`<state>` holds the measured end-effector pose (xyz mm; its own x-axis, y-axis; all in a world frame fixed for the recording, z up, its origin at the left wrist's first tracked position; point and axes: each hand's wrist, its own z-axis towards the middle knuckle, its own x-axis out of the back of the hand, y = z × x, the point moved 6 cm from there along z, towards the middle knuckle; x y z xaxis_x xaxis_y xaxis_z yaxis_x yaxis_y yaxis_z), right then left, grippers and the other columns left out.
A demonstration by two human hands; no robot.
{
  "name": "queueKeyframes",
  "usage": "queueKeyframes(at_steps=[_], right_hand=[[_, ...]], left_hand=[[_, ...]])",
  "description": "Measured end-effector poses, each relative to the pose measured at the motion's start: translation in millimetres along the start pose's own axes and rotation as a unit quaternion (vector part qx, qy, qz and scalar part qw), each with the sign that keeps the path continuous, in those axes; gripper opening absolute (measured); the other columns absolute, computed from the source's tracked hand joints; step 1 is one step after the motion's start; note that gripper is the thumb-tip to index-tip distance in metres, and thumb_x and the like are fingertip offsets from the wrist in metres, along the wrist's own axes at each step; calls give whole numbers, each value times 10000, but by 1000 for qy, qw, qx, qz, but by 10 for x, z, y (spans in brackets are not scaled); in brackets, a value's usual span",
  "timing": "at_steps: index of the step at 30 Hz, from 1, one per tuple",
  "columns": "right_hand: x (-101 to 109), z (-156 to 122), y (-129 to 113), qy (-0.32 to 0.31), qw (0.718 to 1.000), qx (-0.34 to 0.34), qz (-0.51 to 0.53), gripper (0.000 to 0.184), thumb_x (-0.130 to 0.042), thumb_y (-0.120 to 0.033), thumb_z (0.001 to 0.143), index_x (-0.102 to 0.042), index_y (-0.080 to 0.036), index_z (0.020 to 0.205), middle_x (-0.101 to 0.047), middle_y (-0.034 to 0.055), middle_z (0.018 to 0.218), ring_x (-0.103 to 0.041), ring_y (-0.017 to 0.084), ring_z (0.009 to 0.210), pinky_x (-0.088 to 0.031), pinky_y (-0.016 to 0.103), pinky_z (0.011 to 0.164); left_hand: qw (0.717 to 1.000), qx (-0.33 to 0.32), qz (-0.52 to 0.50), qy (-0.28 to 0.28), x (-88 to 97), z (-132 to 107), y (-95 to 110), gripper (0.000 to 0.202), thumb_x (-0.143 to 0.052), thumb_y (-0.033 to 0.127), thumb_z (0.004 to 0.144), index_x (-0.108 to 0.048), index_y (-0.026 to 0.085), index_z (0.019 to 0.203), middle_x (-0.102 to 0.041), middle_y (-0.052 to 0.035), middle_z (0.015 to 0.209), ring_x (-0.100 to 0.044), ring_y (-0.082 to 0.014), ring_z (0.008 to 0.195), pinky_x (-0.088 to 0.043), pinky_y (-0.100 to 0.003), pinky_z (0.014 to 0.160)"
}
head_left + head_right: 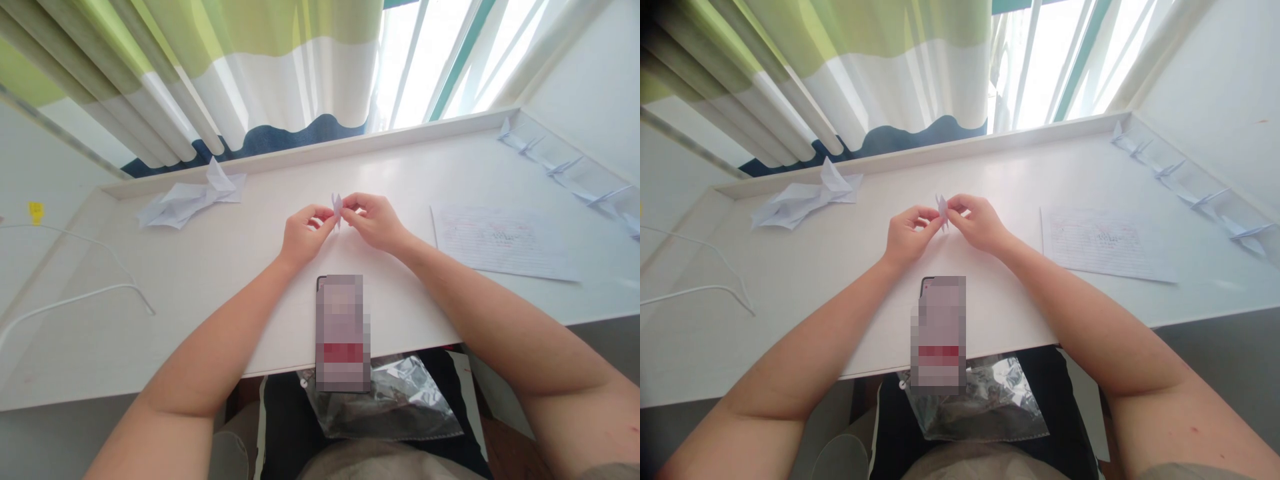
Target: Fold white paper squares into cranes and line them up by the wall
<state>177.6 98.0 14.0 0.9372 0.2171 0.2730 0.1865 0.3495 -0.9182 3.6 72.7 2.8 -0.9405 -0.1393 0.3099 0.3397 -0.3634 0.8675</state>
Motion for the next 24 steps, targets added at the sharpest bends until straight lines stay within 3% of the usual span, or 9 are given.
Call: queueKeyframes(at_steps=[7, 17, 24], right_hand=[[6, -25, -6, 24, 999, 19, 9, 189, -835, -370, 837, -762, -231, 943, -792, 42, 915, -723, 218, 877, -597, 389, 791], [-4, -27, 4, 25, 997, 2, -67, 71, -741, -243, 874, -805, -222, 855, -827, 29, 832, -727, 210, 788, -554, 383, 773], [-23, -26, 45, 19, 1000, -19, 9, 30, -737, -249, 857, -748, -224, 869, -746, 11, 748, -657, 183, 690, -515, 366, 692]], left_hand=[[997, 33, -65, 11, 17, 21, -77, 267, -936, 441, 843, -816, 216, 923, -841, -50, 928, -772, -180, 832, -618, -327, 794], [995, 50, -87, -1, -18, 36, -135, 247, -919, 421, 853, -813, 218, 945, -834, -36, 865, -774, -166, 780, -602, -286, 708], [989, 48, -133, -43, -63, 39, -83, 213, -896, 393, 860, -797, 224, 945, -799, -14, 794, -763, -157, 740, -616, -293, 713]])
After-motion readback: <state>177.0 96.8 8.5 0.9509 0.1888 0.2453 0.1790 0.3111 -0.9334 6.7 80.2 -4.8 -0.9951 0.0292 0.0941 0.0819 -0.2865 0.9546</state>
